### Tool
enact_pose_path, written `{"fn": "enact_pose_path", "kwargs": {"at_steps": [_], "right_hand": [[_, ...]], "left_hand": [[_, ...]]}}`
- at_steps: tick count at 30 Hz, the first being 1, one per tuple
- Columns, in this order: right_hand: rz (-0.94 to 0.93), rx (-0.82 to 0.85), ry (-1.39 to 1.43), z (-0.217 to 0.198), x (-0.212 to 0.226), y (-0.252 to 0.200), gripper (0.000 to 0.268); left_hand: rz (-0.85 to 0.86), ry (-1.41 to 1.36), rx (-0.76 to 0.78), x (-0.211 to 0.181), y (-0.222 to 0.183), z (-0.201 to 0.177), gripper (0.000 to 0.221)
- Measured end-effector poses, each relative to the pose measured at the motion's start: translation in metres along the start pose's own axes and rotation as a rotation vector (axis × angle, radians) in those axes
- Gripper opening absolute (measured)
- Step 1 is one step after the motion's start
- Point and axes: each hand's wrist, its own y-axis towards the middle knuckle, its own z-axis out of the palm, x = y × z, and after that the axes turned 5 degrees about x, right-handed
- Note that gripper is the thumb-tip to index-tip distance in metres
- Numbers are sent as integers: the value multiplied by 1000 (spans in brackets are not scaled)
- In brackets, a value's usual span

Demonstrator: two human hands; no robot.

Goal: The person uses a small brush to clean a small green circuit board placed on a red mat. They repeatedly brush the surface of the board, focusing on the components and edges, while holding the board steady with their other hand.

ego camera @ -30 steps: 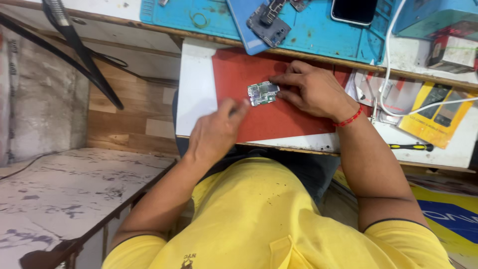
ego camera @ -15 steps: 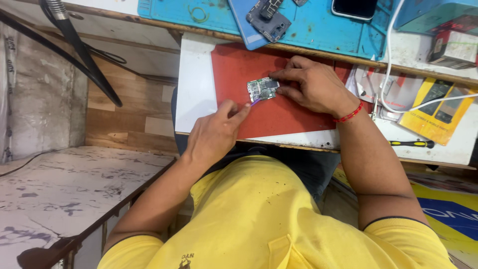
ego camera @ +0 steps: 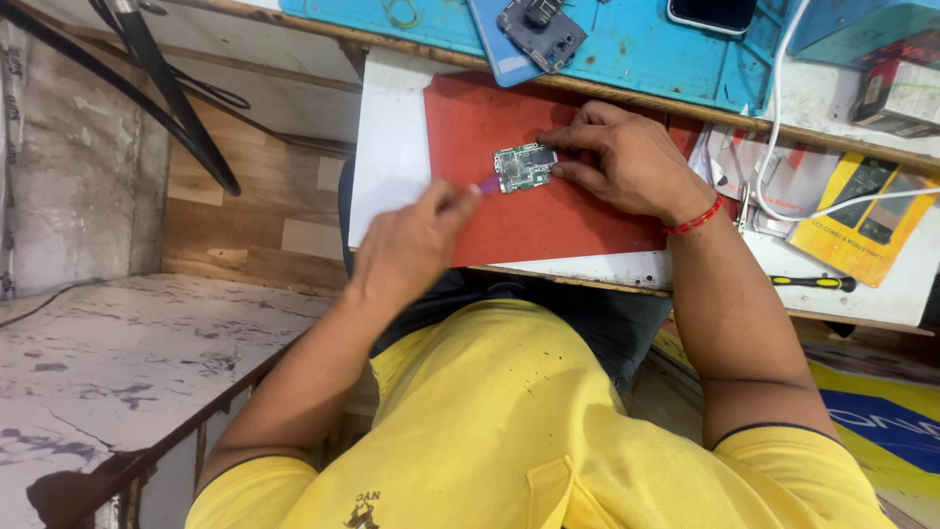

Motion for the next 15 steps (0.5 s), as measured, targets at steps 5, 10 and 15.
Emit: {"fn": "enact_pose_path", "kwargs": {"at_steps": [5,10,15], "right_hand": [[-14,-15,-27,1,1,3,36],[-3,-15,-23,3,2,3,36],[-13,-20,-2,2,0,3,38]], "left_hand": [[85,-21,3,1,2,-2,34],[-57,4,-29,3,3,-1,40],[-62,-12,-25,-10,-1,5,34]]}}
